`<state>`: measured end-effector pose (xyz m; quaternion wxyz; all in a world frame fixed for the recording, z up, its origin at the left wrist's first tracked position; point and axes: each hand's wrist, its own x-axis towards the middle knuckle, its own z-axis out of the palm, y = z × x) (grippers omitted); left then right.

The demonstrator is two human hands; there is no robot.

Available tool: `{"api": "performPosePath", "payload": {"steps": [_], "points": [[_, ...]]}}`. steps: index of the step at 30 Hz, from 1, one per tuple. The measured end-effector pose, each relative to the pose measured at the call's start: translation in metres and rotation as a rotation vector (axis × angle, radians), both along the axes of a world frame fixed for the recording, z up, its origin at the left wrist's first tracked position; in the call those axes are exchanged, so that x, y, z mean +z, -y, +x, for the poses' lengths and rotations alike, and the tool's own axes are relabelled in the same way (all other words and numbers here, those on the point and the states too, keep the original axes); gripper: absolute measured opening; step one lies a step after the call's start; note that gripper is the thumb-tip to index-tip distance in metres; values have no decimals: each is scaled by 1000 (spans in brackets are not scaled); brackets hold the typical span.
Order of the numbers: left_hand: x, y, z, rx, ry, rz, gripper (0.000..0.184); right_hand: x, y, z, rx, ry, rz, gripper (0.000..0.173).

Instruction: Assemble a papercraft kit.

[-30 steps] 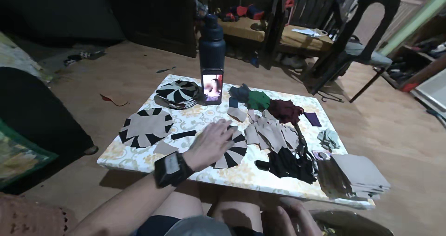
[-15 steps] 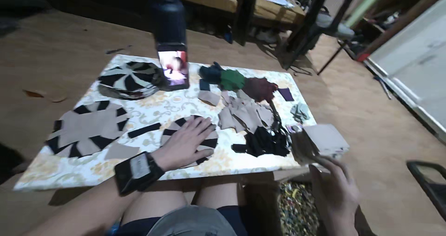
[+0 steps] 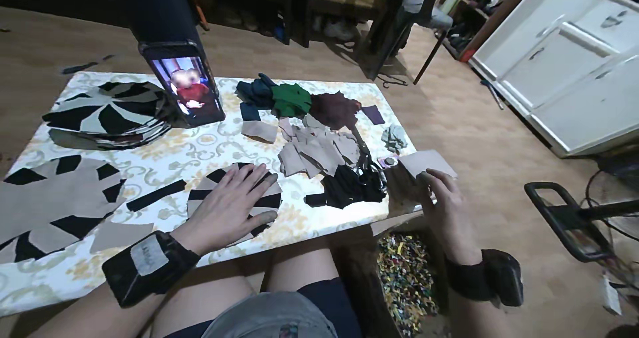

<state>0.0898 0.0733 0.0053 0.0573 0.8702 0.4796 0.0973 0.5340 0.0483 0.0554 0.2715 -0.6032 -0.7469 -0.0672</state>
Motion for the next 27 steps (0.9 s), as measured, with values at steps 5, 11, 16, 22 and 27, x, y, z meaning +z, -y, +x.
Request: {"api": "performPosePath", "payload": {"steps": [5, 11, 16, 22, 27], "points": [[0, 1, 0, 8, -6, -16, 86, 1, -4, -1, -14, -18, 9, 22], [-1, 1, 0, 8, 2, -13, 85, 8, -10, -3, -102, -88, -18, 14], [1, 1, -1, 19, -2, -48, 84, 16, -18, -2, -174, -174, -110, 14], [0, 1, -1, 27, 13, -55, 81, 35, -25, 9, -135, -271, -259, 24], [4, 1, 0, 31, 32, -91, 80, 43, -25, 14, -141, -298, -298, 22]]}}
